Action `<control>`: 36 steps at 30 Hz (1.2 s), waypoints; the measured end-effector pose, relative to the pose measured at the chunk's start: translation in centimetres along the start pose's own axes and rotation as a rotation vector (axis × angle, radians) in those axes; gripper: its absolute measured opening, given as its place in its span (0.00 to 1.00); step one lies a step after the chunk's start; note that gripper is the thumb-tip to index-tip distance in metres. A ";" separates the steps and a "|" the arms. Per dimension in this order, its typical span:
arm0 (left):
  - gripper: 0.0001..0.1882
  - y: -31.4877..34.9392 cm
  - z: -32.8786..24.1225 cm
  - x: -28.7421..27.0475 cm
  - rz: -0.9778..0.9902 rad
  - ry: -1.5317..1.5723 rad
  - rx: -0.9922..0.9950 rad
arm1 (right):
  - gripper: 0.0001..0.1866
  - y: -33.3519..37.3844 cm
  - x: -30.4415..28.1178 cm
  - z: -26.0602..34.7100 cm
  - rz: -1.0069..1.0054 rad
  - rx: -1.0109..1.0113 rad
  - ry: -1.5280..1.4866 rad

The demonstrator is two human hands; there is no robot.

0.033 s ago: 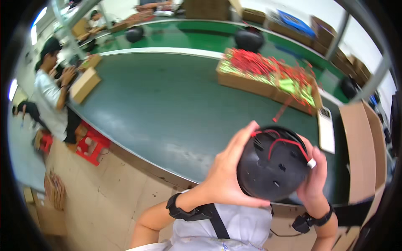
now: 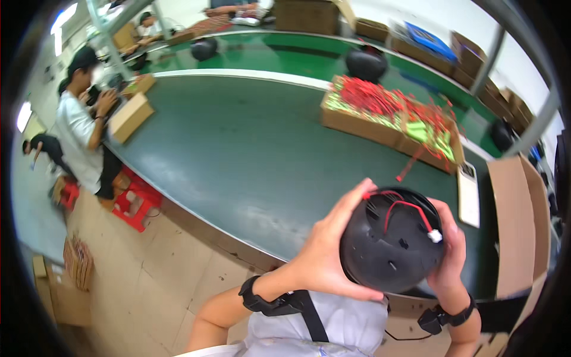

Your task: Assembling a black circular electronic housing by connecting wires and fitting plastic components together on an assembly line.

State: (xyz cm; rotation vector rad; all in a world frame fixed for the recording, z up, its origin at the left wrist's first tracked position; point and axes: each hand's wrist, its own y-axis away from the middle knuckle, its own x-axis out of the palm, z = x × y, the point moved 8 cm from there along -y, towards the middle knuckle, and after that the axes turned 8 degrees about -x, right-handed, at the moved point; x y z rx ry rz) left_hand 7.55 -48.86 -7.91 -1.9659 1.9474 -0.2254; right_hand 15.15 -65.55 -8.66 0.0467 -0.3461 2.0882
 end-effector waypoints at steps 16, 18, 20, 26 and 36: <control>0.76 1.1 1.5 -2.0 -0.363 0.216 0.002 | 0.35 -4.4 5.8 -0.5 0.040 -0.228 -0.222; 0.76 0.8 1.7 -1.5 -0.334 0.245 -0.013 | 0.36 -3.7 5.2 -1.0 -0.013 -0.235 -0.224; 0.75 0.7 1.7 -1.5 -0.306 0.273 -0.034 | 0.41 -3.5 4.5 -1.3 -0.025 -0.223 -0.155; 0.66 2.5 -2.2 -6.5 -0.432 -0.025 0.097 | 0.67 -5.6 8.4 1.9 0.587 -0.231 0.151; 0.60 2.4 -7.4 -9.2 -0.446 -0.625 0.241 | 0.68 -6.8 14.8 3.2 0.922 -0.576 0.312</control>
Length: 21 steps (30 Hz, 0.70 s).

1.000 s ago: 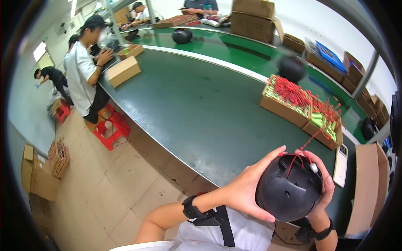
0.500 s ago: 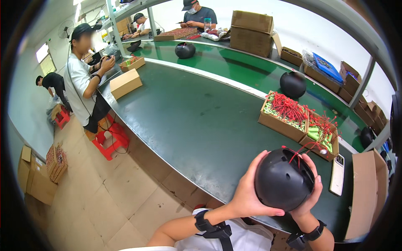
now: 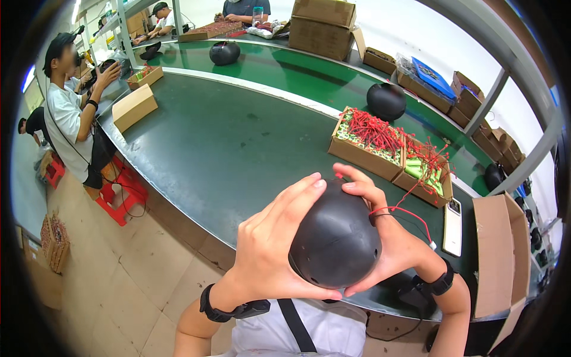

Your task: Assembling a black circular electronic housing by connecting wires and fitting plastic components together on an assembly line.

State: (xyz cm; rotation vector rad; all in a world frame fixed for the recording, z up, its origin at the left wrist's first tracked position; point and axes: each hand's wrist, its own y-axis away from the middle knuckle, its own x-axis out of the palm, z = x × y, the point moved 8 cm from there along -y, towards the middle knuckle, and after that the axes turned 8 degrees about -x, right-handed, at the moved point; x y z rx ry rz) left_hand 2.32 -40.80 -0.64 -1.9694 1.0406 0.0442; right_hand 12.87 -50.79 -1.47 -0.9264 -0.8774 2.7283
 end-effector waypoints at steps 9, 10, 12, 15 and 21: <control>0.68 2.3 3.0 2.4 0.182 0.255 -0.153 | 0.57 -0.4 0.2 1.8 0.090 0.286 0.278; 0.68 3.1 3.7 3.5 0.172 0.202 -0.164 | 0.55 -0.8 0.2 2.0 0.160 0.292 0.431; 0.66 3.7 3.9 5.8 0.240 0.140 -0.190 | 0.55 -0.3 -0.7 2.3 0.196 0.340 0.649; 0.63 2.5 3.8 7.8 0.480 0.359 -0.240 | 0.58 0.7 -1.6 3.1 0.297 0.375 0.910; 0.32 -0.8 5.6 12.4 0.393 0.886 -0.573 | 0.68 1.9 -1.9 2.9 0.342 0.595 1.110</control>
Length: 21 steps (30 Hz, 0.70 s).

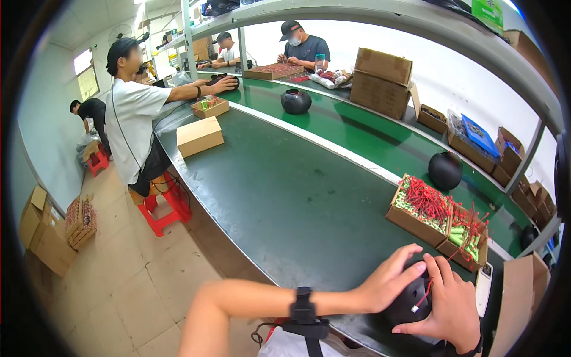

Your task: Assembling a black circular electronic housing by connecting wires and fitting plastic components together on an assembly line.

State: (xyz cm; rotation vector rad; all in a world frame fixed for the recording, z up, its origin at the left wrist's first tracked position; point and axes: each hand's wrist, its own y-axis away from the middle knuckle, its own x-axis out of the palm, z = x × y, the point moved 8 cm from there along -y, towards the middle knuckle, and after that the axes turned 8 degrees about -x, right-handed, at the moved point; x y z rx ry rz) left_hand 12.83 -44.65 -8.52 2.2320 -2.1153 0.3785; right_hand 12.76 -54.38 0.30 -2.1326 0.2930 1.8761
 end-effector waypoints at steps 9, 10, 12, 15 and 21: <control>0.22 -5.3 4.8 4.7 0.172 0.139 0.107 | 0.60 2.6 0.9 -2.4 0.210 0.285 0.090; 0.23 -4.7 3.9 5.1 0.209 0.096 0.071 | 0.65 4.0 -0.2 -2.3 -0.070 0.093 0.141; 0.22 -4.5 4.1 2.4 0.054 0.096 0.102 | 0.64 3.3 1.4 -5.5 -0.131 0.170 -0.304; 0.22 -4.5 3.7 2.8 0.115 0.099 0.066 | 0.56 5.7 4.7 -8.5 -0.457 0.082 -0.687; 0.21 -4.0 3.3 3.5 0.119 -0.026 0.039 | 0.47 6.4 9.0 -7.8 -0.856 0.206 -1.345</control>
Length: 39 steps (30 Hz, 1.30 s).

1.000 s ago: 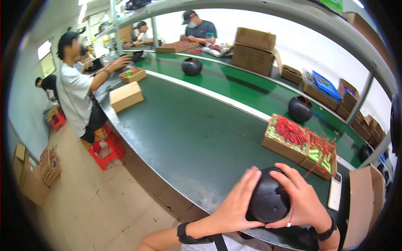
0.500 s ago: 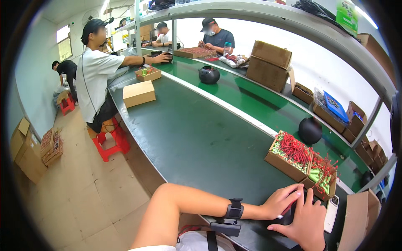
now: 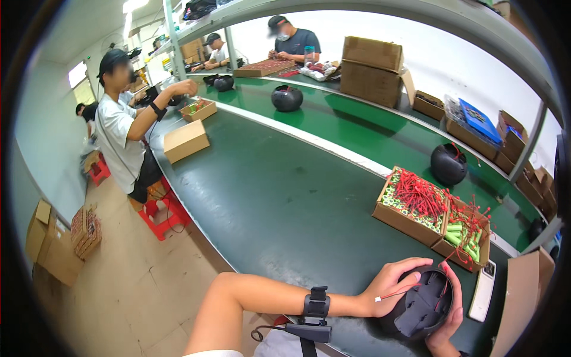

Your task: Assembling a black circular electronic housing by connecting wires and fitting plastic components together on an assembly line.

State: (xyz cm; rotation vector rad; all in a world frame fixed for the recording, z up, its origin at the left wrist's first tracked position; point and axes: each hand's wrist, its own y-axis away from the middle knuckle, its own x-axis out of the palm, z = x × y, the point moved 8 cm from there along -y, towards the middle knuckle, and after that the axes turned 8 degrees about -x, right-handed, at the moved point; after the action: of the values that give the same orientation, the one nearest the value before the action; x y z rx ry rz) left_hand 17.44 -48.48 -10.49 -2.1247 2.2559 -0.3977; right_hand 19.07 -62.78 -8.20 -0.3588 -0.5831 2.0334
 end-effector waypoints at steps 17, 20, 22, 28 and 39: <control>0.23 0.8 -0.8 0.4 -0.038 -0.037 0.129 | 0.43 0.2 -0.8 0.0 0.001 0.115 0.094; 0.22 1.1 -1.1 0.2 -0.081 -0.049 0.168 | 0.44 0.2 -0.6 0.1 0.001 0.117 0.107; 0.22 1.0 -1.1 0.2 -0.085 -0.047 0.158 | 0.44 0.3 -0.7 0.1 -0.008 0.116 0.108; 0.24 0.5 -0.8 0.4 -0.024 -0.106 0.103 | 0.42 0.0 -1.3 -0.2 0.001 0.142 0.155; 0.24 0.8 -0.8 0.0 -0.025 -0.075 0.052 | 0.44 0.8 -2.0 -2.0 -0.002 0.118 0.052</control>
State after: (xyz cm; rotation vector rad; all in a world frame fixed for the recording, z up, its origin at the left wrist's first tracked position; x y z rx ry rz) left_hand 16.47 -48.27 -9.85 -2.1077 2.1568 -0.3665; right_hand 20.48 -64.32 -10.27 -0.3389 -0.4296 2.0396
